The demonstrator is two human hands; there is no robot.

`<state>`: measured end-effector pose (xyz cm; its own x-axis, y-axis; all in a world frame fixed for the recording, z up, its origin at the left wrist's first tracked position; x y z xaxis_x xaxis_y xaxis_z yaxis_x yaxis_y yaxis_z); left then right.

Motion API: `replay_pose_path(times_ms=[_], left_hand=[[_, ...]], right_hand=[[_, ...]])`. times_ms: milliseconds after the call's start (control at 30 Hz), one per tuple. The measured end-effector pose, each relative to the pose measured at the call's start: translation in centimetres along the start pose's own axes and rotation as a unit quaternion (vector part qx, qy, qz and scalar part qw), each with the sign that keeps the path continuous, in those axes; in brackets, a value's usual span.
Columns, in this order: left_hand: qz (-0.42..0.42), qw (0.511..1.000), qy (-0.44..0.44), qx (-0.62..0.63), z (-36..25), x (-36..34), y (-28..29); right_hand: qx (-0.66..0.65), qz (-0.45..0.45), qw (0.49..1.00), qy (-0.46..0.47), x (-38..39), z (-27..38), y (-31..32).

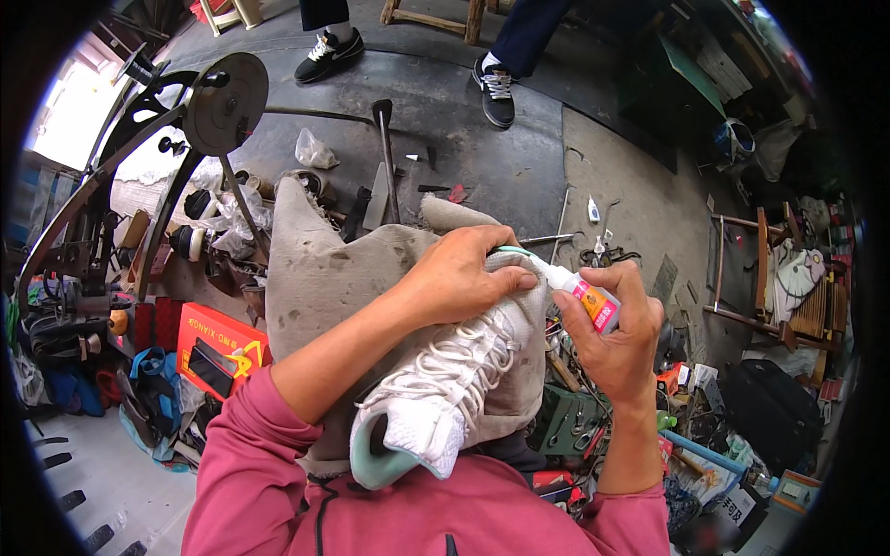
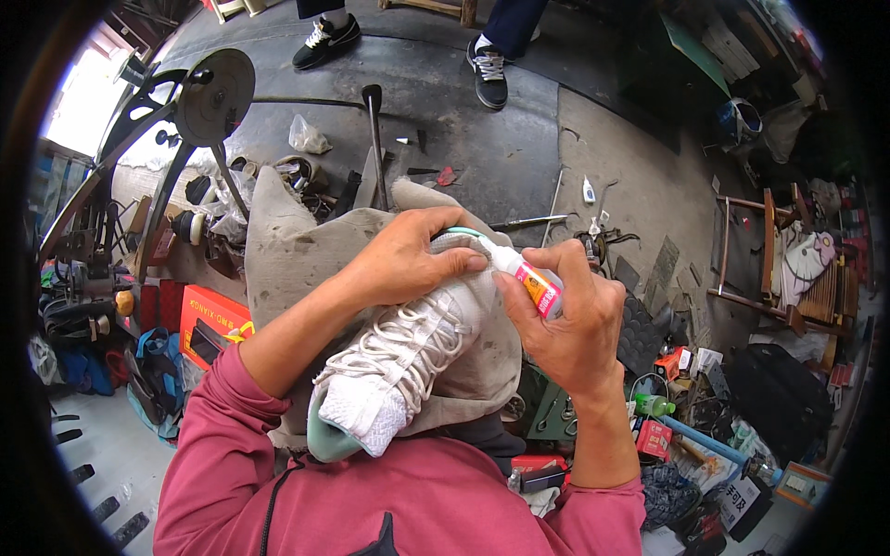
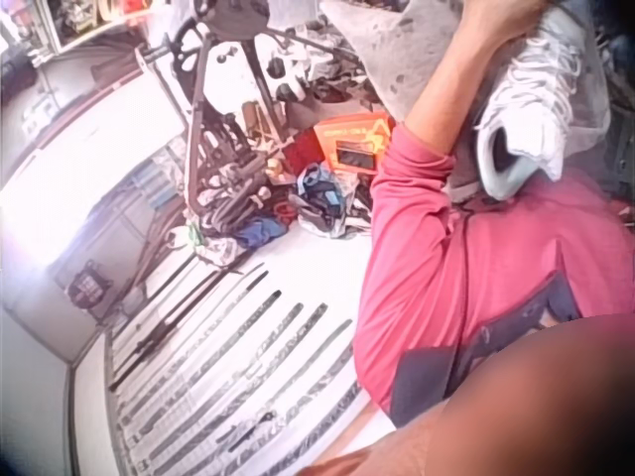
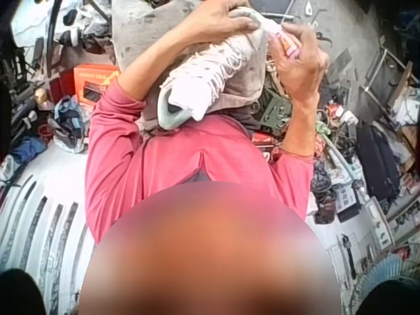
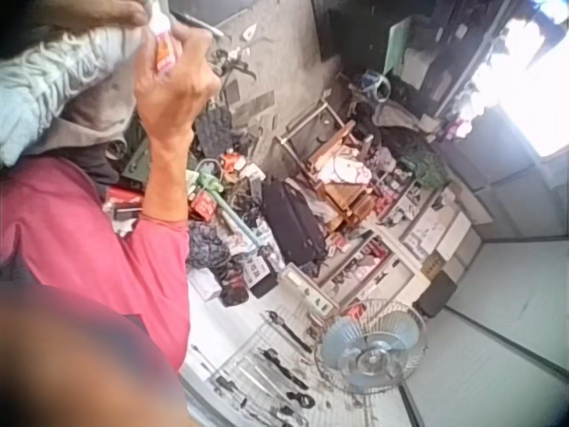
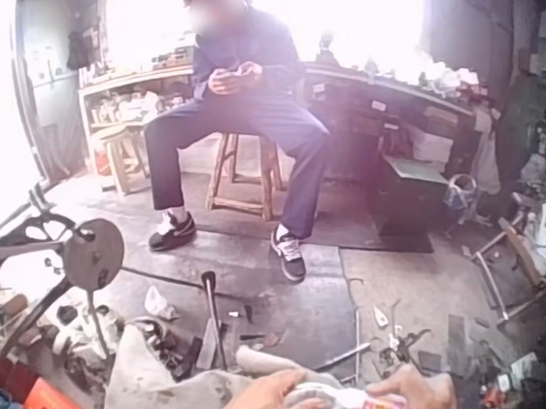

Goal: The person repairs a white sneaker by prying the sole edge, cutting the insole, applying glue along the sole seam, and pressing the parts together. The person uses a metal pick, scissors, and a glue bottle while working at a bench in a cluttered workshop.

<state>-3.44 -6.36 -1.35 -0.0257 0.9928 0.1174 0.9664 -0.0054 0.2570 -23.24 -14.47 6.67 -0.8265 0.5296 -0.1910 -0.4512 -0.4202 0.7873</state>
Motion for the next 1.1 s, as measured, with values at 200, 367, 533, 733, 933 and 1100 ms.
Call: replay_pose_path(times_ms=[200, 367, 533, 733, 933, 1100], left_hand=[[0.008, 1.000, 0.004, 0.007, 0.04, -0.01, -0.02], [-0.003, 1.000, -0.009, 0.003, 0.19, -0.02, -0.12], [0.006, 1.000, 0.003, 0.003, 0.28, -0.11, -0.17], [-0.006, 1.000, -0.001, -0.006, 0.50, -0.10, -0.25], [-0.003, 1.000, -0.007, 0.001, 0.44, -0.15, -0.23], [0.004, 1.000, -0.005, 0.007, 0.23, -0.04, -0.09]], right_hand=[[-0.006, -0.010, 1.000, -0.006, 0.08, -0.38, 0.10], [-0.077, -0.017, 0.996, -0.042, 0.57, -0.32, 0.20], [-0.054, -0.016, 0.998, -0.025, 0.31, -0.37, 0.42], [-0.056, -0.012, 0.998, -0.024, -0.01, -0.44, 0.22], [-0.051, -0.014, 0.998, -0.015, -0.06, -0.65, 0.14], [-0.045, -0.015, 0.999, -0.017, -0.17, -0.57, 0.17]])
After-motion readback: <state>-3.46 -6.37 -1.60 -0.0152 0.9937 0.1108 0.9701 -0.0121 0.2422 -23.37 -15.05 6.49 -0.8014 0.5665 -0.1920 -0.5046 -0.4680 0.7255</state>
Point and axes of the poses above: each hand's wrist, its own x-axis away from the middle knuckle, its own y-axis out of the back of the hand, z = x × y, the point moved 1 cm from there along -x, towards the middle knuckle, and after that the axes turned 10 degrees about z, right-handed, at the moved point
